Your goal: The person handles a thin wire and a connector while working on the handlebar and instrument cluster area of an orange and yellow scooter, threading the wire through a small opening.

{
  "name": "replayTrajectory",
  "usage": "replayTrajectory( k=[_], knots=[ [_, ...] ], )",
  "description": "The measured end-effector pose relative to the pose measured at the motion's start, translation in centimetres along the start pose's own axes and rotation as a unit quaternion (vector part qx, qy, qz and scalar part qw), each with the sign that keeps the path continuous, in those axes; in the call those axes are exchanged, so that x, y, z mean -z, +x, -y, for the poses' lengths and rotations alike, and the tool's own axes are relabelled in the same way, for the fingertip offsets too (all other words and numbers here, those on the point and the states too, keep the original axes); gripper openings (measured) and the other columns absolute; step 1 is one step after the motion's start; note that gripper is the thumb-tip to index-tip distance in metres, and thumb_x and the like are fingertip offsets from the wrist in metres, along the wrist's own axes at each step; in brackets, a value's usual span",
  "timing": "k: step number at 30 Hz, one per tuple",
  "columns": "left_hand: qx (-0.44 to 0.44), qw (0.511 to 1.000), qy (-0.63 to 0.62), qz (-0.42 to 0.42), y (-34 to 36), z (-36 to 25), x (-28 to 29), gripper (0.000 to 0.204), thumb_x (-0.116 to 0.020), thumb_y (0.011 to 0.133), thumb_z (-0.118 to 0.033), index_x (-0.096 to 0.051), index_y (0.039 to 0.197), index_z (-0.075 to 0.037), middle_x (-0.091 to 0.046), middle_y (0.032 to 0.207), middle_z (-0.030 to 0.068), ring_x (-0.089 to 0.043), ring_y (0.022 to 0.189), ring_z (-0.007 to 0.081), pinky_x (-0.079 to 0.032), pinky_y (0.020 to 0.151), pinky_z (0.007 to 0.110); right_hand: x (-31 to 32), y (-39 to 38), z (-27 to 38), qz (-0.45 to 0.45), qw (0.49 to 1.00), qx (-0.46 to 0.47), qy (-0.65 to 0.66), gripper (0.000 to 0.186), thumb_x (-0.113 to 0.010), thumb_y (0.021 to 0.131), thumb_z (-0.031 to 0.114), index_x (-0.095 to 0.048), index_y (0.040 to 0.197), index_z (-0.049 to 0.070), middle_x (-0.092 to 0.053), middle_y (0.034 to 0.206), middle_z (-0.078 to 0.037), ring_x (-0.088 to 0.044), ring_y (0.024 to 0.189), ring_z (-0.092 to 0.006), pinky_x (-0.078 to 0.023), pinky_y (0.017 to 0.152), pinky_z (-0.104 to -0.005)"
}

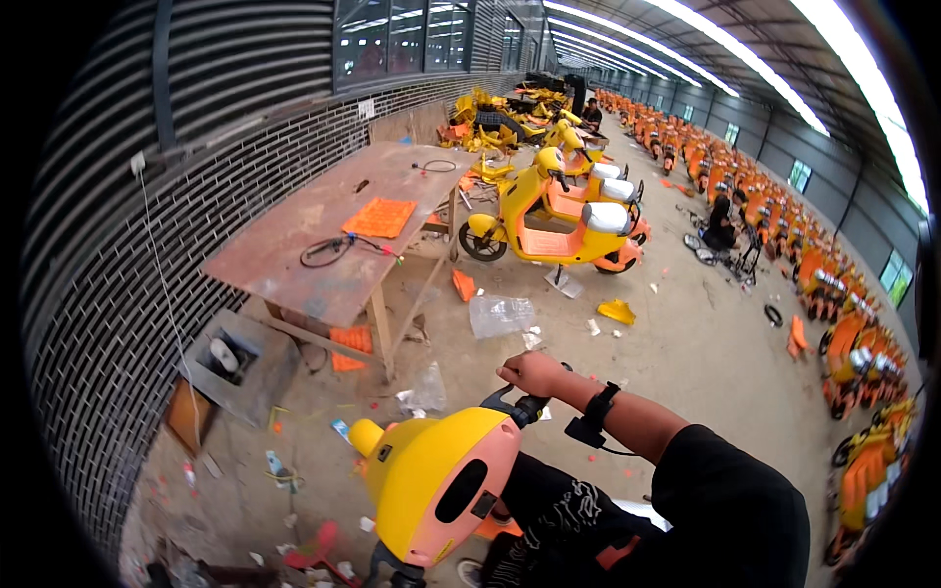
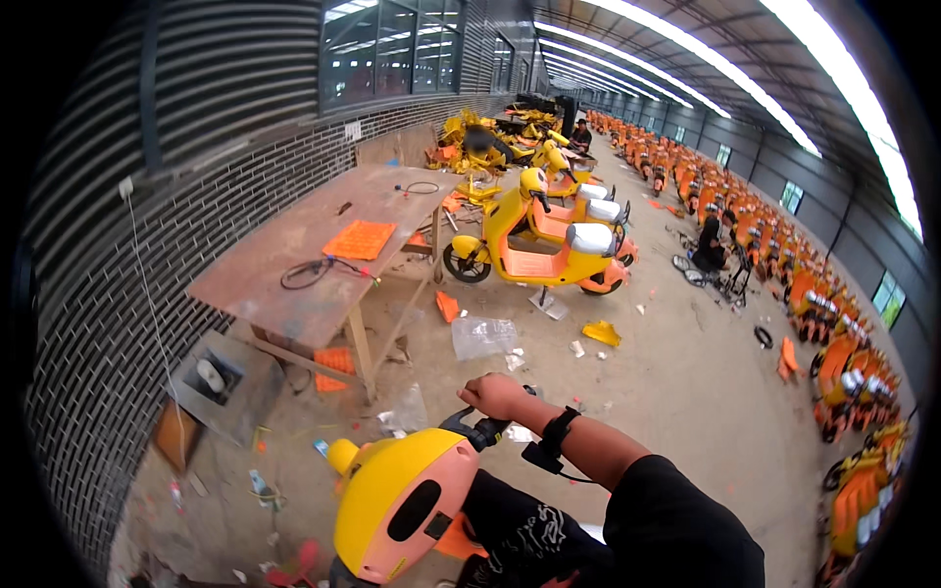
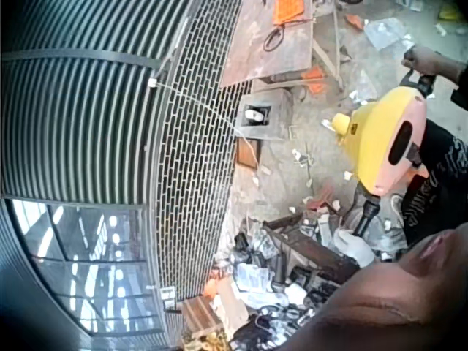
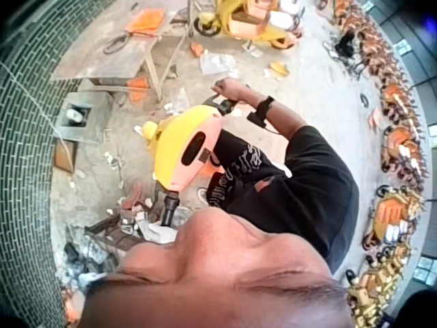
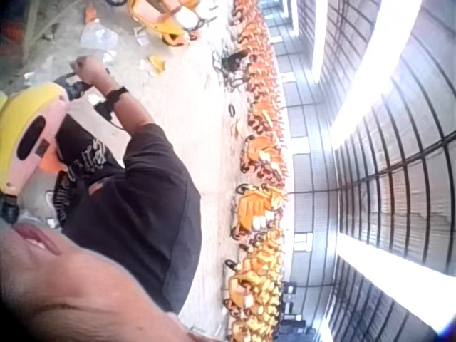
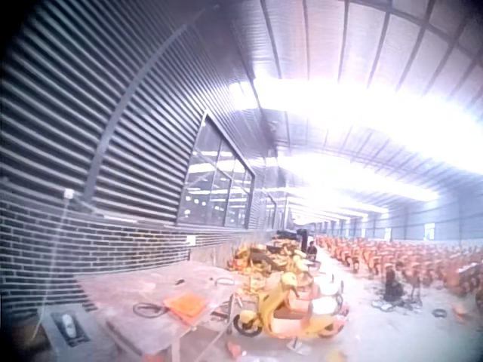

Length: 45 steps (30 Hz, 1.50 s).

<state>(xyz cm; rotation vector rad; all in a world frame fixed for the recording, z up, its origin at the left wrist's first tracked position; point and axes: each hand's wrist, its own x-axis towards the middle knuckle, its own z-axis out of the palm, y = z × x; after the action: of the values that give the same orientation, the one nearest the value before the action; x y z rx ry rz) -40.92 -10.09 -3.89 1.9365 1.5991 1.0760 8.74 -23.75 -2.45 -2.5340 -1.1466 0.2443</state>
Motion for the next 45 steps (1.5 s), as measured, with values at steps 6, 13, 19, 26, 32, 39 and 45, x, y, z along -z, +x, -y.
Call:
replayTrajectory(
  k=[6, 13, 19, 26, 32, 39, 45],
  knots=[
    [-0.044, 0.991, 0.064, -0.106, -6.3, 2.2, -2.1, 0.026, -0.045, 0.097, -0.014, -0.058, 0.097, 0.008, -0.058, 0.088, 0.0239, -0.052, 0.078, 0.0343, -0.045, 0.073, 0.040, 1.1, 1.6, -1.2, 0.042, 0.997, 0.054, -0.044, 0.045, -0.048, 0.092, 0.042, -0.067, 0.083, 0.003, -0.065, 0.083, -0.021, -0.061, 0.080, -0.0409, -0.048, 0.074, -0.0475],
    [0.133, 0.981, -0.041, -0.132, -19.8, 4.2, -5.7, 0.028, -0.046, 0.099, -0.019, -0.052, 0.110, 0.007, -0.055, 0.104, 0.0256, -0.055, 0.093, 0.0401, -0.047, 0.081, 0.047, 1.0, 7.9, 4.9, -0.003, 0.977, 0.179, -0.119, 0.038, -0.049, 0.087, 0.041, -0.069, 0.087, 0.009, -0.067, 0.084, -0.015, -0.063, 0.081, -0.0370, -0.050, 0.072, -0.0473],
    [0.087, 0.984, 0.008, -0.157, -28.1, 1.3, -7.5, 0.046, -0.064, 0.087, -0.026, -0.050, 0.113, 0.009, -0.054, 0.107, 0.0277, -0.055, 0.096, 0.0432, -0.047, 0.083, 0.050, 1.2, 9.7, 7.2, -0.023, 0.959, 0.248, -0.132, 0.033, -0.051, 0.082, 0.037, -0.070, 0.081, 0.009, -0.067, 0.081, -0.016, -0.064, 0.080, -0.0367, -0.051, 0.070, -0.0471],
    [0.222, 0.937, -0.045, -0.266, -30.4, -2.9, -9.3, 0.030, -0.049, 0.096, -0.019, -0.057, 0.109, 0.008, -0.058, 0.111, 0.0239, -0.054, 0.100, 0.0347, -0.044, 0.090, 0.041, -0.1, 9.7, 4.9, -0.078, 0.947, 0.307, -0.057, 0.033, -0.053, 0.081, 0.034, -0.071, 0.080, 0.006, -0.068, 0.080, -0.016, -0.066, 0.079, -0.0350, -0.053, 0.073, -0.0461],
    [0.169, 0.953, 0.020, -0.252, -29.1, -5.5, -10.8, 0.029, -0.050, 0.096, -0.017, -0.056, 0.112, 0.006, -0.057, 0.114, 0.0219, -0.054, 0.102, 0.0339, -0.044, 0.091, 0.040, 1.2, 8.3, 3.9, -0.129, 0.933, 0.334, 0.027, 0.028, -0.055, 0.080, 0.027, -0.071, 0.073, 0.006, -0.068, 0.077, -0.017, -0.067, 0.075, -0.0322, -0.053, 0.067, -0.0427],
    [0.135, 0.955, 0.075, -0.255, -26.9, -7.6, -11.0, 0.028, -0.051, 0.095, -0.015, -0.055, 0.115, 0.003, -0.056, 0.117, 0.0196, -0.053, 0.106, 0.0330, -0.045, 0.091, 0.039, 0.0, 8.9, 4.2, -0.155, 0.914, 0.363, 0.096, 0.027, -0.054, 0.081, 0.023, -0.067, 0.066, 0.004, -0.066, 0.069, -0.017, -0.065, 0.067, -0.0337, -0.052, 0.060, -0.0433],
    [0.109, 0.956, 0.117, -0.246, -24.6, -8.6, -10.7, 0.028, -0.052, 0.094, -0.014, -0.054, 0.118, 0.001, -0.055, 0.120, 0.0176, -0.053, 0.108, 0.0322, -0.045, 0.092, 0.038, 1.0, 9.8, 2.1, -0.177, 0.904, 0.367, 0.130, 0.024, -0.056, 0.078, 0.022, -0.067, 0.064, 0.005, -0.065, 0.066, -0.015, -0.065, 0.064, -0.0332, -0.052, 0.059, -0.0430]
  ],
)
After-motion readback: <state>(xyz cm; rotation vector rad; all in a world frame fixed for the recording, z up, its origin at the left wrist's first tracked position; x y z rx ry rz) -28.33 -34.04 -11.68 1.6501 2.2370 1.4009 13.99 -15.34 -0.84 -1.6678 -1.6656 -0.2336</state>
